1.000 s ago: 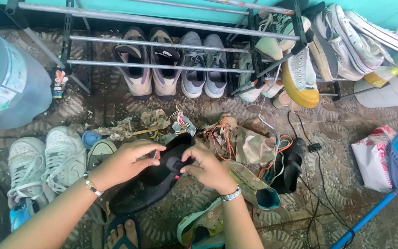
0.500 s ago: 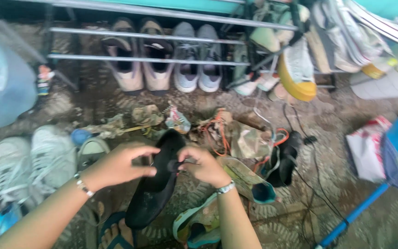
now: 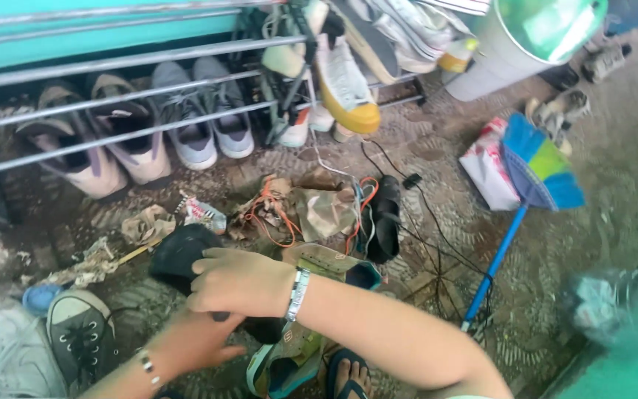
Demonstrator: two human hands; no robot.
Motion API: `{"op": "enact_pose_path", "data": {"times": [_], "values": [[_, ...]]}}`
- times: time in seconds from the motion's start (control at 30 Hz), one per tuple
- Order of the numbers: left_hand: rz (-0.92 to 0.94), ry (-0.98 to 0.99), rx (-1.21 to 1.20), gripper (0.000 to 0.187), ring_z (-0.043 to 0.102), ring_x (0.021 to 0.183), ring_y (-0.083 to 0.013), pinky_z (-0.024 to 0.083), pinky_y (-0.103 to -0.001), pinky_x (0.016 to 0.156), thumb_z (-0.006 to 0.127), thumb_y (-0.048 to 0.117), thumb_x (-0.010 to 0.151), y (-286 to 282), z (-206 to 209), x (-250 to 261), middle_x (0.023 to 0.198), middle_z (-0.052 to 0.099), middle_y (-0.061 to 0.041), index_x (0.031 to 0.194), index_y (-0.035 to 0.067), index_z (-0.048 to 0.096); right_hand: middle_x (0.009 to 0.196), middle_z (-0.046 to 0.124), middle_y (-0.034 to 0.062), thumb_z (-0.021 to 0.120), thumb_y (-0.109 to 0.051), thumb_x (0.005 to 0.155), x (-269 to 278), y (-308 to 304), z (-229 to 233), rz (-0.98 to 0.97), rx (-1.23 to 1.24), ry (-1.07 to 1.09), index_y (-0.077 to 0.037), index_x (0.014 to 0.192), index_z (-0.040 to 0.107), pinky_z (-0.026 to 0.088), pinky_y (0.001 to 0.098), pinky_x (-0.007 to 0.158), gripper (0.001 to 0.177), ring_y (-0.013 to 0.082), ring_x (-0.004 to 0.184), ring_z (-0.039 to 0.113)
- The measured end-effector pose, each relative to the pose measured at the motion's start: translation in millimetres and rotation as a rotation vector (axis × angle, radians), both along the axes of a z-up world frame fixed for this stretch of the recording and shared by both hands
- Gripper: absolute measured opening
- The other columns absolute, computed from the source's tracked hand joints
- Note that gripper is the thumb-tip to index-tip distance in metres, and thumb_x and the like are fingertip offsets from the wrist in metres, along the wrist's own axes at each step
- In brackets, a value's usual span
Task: The person is cleaning various pairs of shoes near a shoe rack using a brush.
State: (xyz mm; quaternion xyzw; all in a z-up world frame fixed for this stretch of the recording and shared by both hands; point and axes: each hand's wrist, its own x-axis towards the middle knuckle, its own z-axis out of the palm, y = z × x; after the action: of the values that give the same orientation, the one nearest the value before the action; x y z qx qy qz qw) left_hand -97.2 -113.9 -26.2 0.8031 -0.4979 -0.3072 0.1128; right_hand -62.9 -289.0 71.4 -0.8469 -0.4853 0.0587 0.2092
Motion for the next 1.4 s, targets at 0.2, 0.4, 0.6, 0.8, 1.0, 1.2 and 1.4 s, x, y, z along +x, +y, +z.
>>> {"op": "enact_pose_path", "data": {"times": [0.2,0.4,0.6,0.8,1.0,1.2,1.4], "values": [[0.223,0.306,-0.074,0.098,0.05,0.133,-0.0273,0.04,-0.041,0.109,0.082,0.061,0.073,-73,-7,-3,0.149,0.053,-0.012,0.148,0.011,0.046,0.074,0.067,-0.0077,0.066,-0.024,0.073,-2,-27,20,0.046,-0.141,-0.202,-0.021,0.069,0.069,0.046,0.041,0.105,0.005,0.0173,0.097,0.062],[0.508,0.755,-0.467,0.068,0.058,0.131,-0.0188,0.042,-0.036,0.11,0.075,0.041,0.087,-130,-27,3,0.144,0.061,-0.008,0.141,0.005,0.052,0.08,0.069,-0.0092,0.066,-0.027,0.078,16,-83,26,0.052,-0.429,-0.336,-0.025,0.076,0.071,0.042,0.0423,0.108,0.006,0.016,0.111,0.06],[0.845,1.245,-0.44,0.045,0.059,0.094,-0.0159,0.046,-0.032,0.079,0.074,0.019,0.093,-127,-39,5,0.108,0.065,-0.01,0.13,0.004,0.054,0.129,0.066,0.0077,0.063,-0.005,0.085,12,-231,-10,-0.568,0.657,0.07,-0.01,0.13,0.059,0.054,0.0411,0.102,0.045,0.0286,0.116,0.067],[1.022,1.725,-0.836,0.024,0.063,0.099,-0.0222,0.05,-0.039,0.088,0.063,0.019,0.098,-144,32,19,0.107,0.065,-0.007,0.118,0.007,0.057,0.084,0.072,0.0216,0.065,-0.013,0.09,-50,-352,-210,-1.25,-0.175,0.524,-0.003,0.092,0.073,0.06,0.0437,0.073,0.013,0.0376,0.079,0.076],[1.031,1.775,-1.178,0.024,0.057,0.124,-0.028,0.042,-0.045,0.108,0.064,0.015,0.105,-170,-3,19,0.131,0.063,-0.011,0.123,0.004,0.053,0.088,0.072,0.0244,0.063,-0.009,0.087,-81,-315,-326,-1.235,-0.285,0.492,-0.001,0.091,0.075,0.06,0.046,0.074,0.015,0.0393,0.085,0.074],[0.896,1.683,-1.476,0.058,0.051,0.13,-0.026,0.036,-0.045,0.114,0.063,0.01,0.098,-254,33,-15,0.138,0.055,-0.009,0.152,0.01,0.042,0.095,0.071,0.0254,0.056,-0.004,0.089,-64,-307,-333,-1.512,-0.208,0.386,0.0,0.098,0.072,0.06,0.0475,0.074,0.019,0.0405,0.087,0.073],[0.92,1.505,-1.618,0.073,0.042,0.141,-0.0241,0.027,-0.038,0.119,0.057,0.008,0.094,-281,65,-24,0.156,0.043,-0.012,0.159,0.006,0.025,0.101,0.072,0.0273,0.061,-0.012,0.085,-58,-327,-275,-1.588,-0.191,0.595,0.001,0.099,0.073,0.058,0.0486,0.083,0.022,0.042,0.098,0.071]]}}
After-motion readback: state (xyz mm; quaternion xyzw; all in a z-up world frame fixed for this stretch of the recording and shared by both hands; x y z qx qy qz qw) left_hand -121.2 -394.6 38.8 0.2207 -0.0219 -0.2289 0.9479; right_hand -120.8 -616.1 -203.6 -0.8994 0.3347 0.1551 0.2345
